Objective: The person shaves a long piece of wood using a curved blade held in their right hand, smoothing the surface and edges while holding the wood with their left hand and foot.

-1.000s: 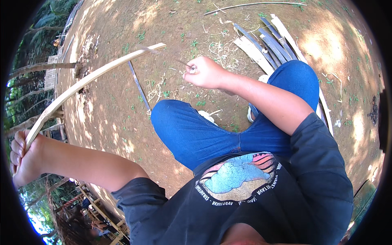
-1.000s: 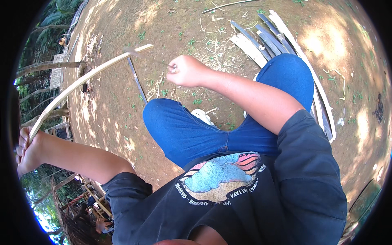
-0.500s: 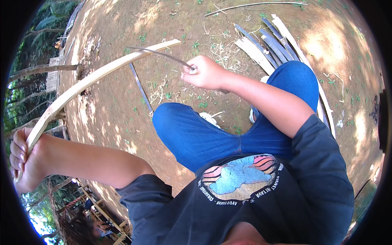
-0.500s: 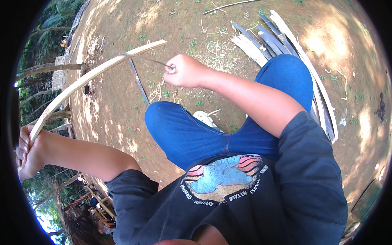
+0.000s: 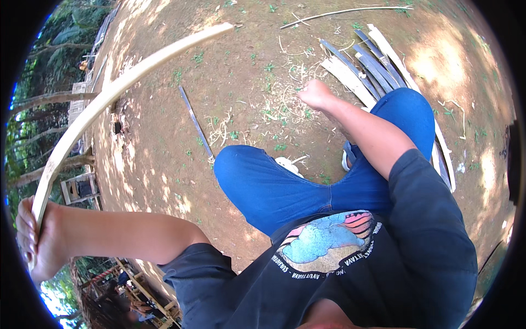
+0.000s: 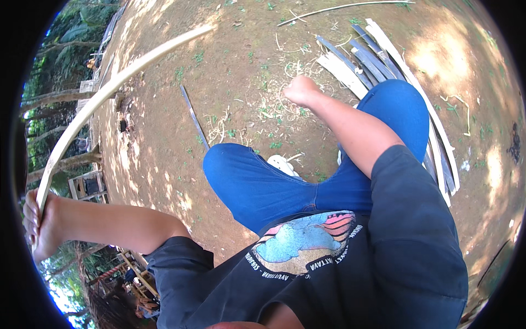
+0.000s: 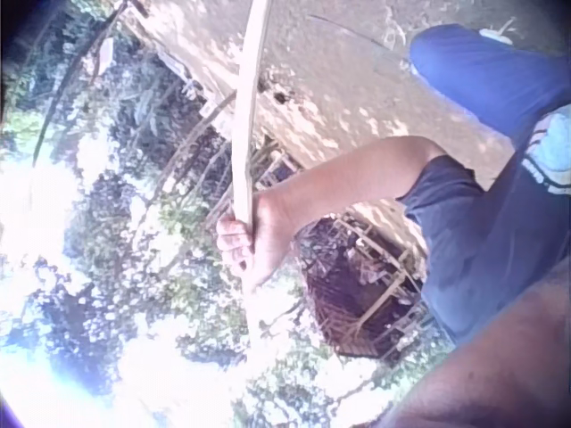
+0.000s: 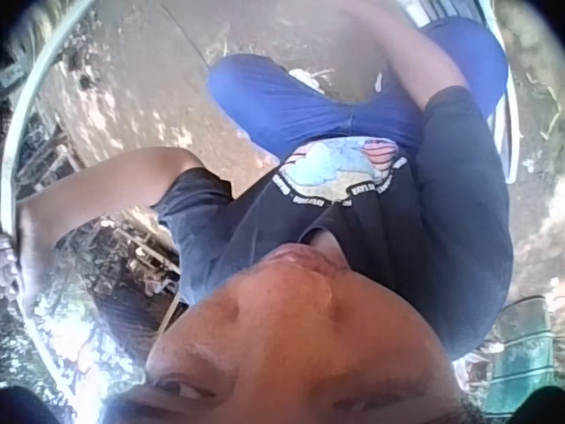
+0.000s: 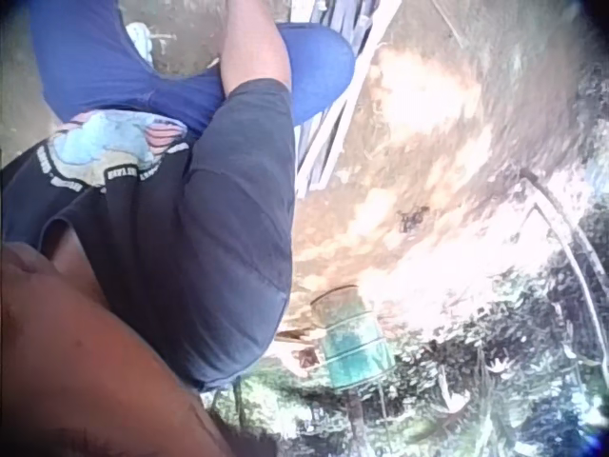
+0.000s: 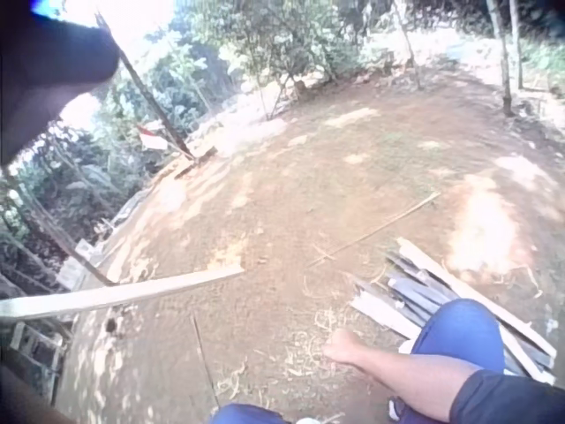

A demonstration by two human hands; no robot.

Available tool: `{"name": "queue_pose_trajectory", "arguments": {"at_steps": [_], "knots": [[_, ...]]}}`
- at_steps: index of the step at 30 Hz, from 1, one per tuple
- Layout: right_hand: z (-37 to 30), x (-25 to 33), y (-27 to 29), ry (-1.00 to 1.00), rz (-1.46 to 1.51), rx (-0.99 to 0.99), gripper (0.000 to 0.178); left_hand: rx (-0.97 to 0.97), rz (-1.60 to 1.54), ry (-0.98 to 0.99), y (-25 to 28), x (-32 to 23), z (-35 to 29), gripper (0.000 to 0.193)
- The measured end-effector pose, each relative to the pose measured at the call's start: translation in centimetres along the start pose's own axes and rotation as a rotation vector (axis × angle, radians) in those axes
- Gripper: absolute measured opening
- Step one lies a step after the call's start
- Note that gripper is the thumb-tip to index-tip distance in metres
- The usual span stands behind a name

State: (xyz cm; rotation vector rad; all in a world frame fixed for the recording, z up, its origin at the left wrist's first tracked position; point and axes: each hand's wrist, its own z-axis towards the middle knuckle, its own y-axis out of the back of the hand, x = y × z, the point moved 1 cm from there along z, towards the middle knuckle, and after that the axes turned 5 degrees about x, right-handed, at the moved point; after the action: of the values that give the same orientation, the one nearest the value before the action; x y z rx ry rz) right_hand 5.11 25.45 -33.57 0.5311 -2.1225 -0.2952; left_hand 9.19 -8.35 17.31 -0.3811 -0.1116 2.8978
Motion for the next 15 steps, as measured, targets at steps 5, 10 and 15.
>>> {"name": "queue_pose_trajectory", "arguments": {"at_steps": [5, 10, 15], "knots": [[-1.2, 4.1, 0.7, 0.246, 0.245, -0.178, 0.028, -0.149, 0.173, 0.072, -0.2, 3.8, -6.6, 0.059], [-8.5, 9.0, -0.9, 0.598, 0.395, 0.119, 0.025, 0.099, -0.124, 0.231, -3.1, 5.4, -12.1, 0.049], [-12.4, 10.0, -1.4, 0.821, 0.289, 0.199, 0.027, -0.047, -0.179, 0.230, -6.8, 5.9, -14.3, 0.060]]}}
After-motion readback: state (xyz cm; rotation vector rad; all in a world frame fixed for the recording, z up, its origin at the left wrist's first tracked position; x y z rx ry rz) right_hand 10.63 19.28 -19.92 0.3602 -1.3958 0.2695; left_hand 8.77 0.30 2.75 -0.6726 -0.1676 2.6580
